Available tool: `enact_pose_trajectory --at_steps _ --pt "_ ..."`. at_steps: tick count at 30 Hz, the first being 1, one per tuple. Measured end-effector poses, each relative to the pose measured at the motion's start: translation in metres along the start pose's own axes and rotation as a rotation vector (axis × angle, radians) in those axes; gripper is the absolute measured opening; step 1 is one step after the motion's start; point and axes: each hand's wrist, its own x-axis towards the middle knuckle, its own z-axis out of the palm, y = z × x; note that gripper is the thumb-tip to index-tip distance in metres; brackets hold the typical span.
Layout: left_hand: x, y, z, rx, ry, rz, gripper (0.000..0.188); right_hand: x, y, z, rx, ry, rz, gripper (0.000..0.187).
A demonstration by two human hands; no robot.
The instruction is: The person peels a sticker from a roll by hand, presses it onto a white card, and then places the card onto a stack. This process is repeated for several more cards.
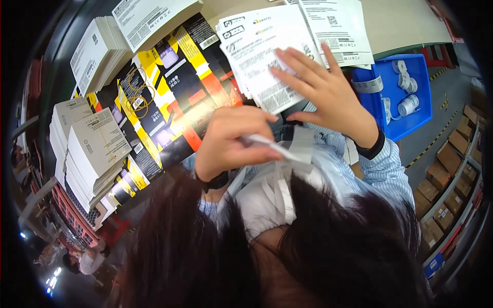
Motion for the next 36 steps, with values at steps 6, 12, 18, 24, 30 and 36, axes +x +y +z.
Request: enact_pose_trajectory --at_steps 6,12,18,24,30,36 --pt "-0.002 0.006 -0.011 -0.029 0.011 0.083 0.039 -0.011 0.006 -0.015 -0.129 0.145 -0.192 0.043" --pt "-0.006 0.002 -0.004 -0.034 0.096 0.015 0.04 -0.015 0.058 -0.03 -0.195 0.554 -0.153 0.041" --pt "-0.006 0.002 -0.005 -0.002 0.068 -0.045 0.023 -0.022 0.09 -0.02 -0.133 0.372 -0.007 0.038" --pt "0.004 0.001 0.004 0.014 0.137 -0.055 0.027 -0.025 0.046 -0.024 0.463 0.45 -0.015 0.069" --pt "0.018 0.016 0.02 0.078 0.403 -0.257 0.018 -0.009 -0.003 -0.023 0.867 0.324 -0.036 0.043" --pt "0.035 0.009 0.024 0.582 0.612 0.13 0.018 -0.006 -0.014 -0.017 0.835 0.341 0.188 0.009"
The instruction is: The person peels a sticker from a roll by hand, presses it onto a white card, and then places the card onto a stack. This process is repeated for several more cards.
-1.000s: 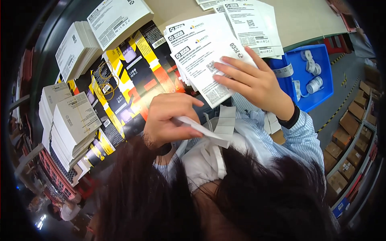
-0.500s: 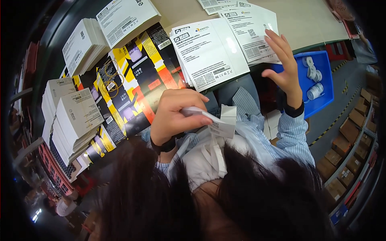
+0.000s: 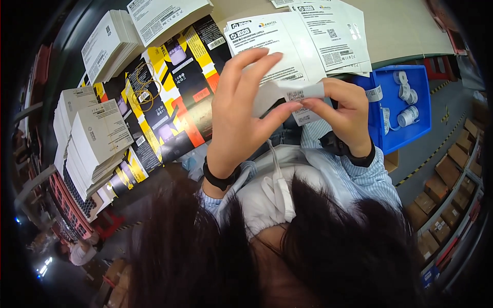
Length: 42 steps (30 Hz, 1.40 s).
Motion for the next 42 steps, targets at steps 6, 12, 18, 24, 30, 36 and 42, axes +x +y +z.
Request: enact_pose_trajectory --at_steps 6,12,18,24,30,36,42 --pt "0.0 0.004 -0.005 -0.087 -0.239 0.008 0.011 0.004 -0.005 0.005 -0.018 0.007 0.011 0.01" --pt "-0.002 0.01 -0.001 -0.044 -0.202 -0.12 0.008 0.014 -0.001 -0.007 -0.04 0.04 -0.127 0.013" --pt "-0.003 0.006 -0.001 -0.117 -0.24 -0.13 0.02 0.015 -0.002 -0.008 0.141 0.256 -0.153 0.023" --pt "-0.007 0.003 -0.002 -0.176 -0.213 -0.349 0.022 0.02 -0.008 0.001 0.627 0.458 -0.088 0.048" --pt "0.0 -0.003 0.002 -0.086 0.003 -0.162 0.019 0.003 -0.003 0.006 0.351 0.09 0.196 0.065" --pt "0.006 -0.009 -0.004 -0.052 -0.119 0.046 0.013 0.004 -0.003 0.005 0.023 -0.106 0.071 0.074" --pt "0.0 0.0 -0.002 -0.055 -0.192 -0.087 0.009 0.01 -0.001 0.009 0.031 0.077 -0.065 0.072"
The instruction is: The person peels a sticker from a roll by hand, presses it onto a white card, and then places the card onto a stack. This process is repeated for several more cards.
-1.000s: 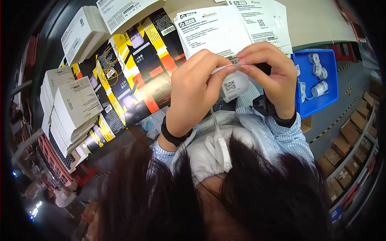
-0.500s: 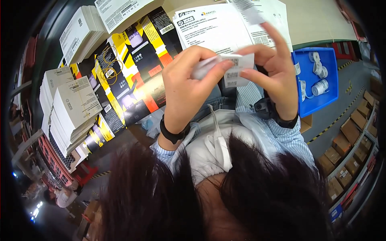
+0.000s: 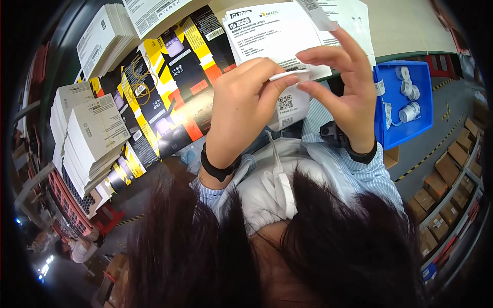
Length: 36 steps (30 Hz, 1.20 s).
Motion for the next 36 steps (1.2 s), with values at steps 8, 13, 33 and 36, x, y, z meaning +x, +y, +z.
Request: enact_pose_trajectory --at_steps 8,13,33,36 --pt "-0.004 0.0 0.002 -0.001 -0.024 -0.159 0.021 0.007 -0.002 -0.006 -0.022 0.061 -0.004 0.07" --pt "-0.005 0.0 0.006 -0.045 0.018 -0.188 0.021 0.006 -0.003 -0.007 0.033 0.049 0.055 0.067" --pt "-0.019 -0.02 0.005 -0.069 -0.187 -0.085 0.026 0.069 0.066 -0.007 0.776 -0.311 -0.199 0.068" --pt "-0.018 -0.024 0.006 -0.028 -0.23 -0.083 0.026 0.067 0.038 -0.013 0.455 -0.219 0.258 0.068"
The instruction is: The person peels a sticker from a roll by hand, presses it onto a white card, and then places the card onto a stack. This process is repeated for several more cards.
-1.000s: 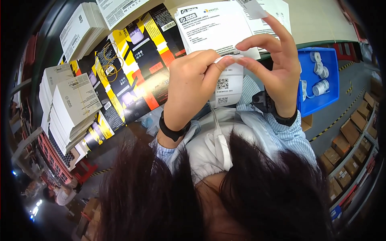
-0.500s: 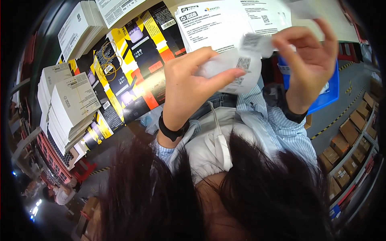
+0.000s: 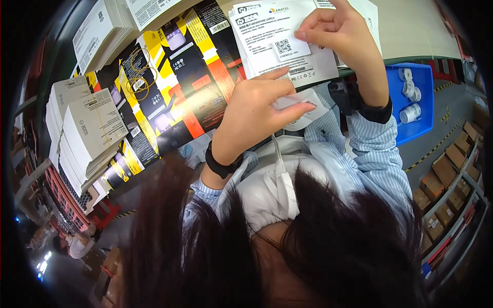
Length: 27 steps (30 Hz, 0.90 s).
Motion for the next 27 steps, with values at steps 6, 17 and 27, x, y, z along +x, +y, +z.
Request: enact_pose_trajectory --at_steps 6,17,27 --pt "0.001 0.0 -0.001 -0.026 -0.018 -0.021 0.029 0.011 0.044 -0.012 0.271 -0.218 -0.433 0.068" --pt "0.002 -0.002 0.0 -0.012 -0.019 -0.005 0.022 0.008 0.04 -0.008 0.286 -0.177 -0.352 0.066" --pt "0.001 0.0 0.0 -0.019 -0.048 -0.051 0.022 0.003 0.016 0.0 0.085 -0.055 -0.116 0.063"
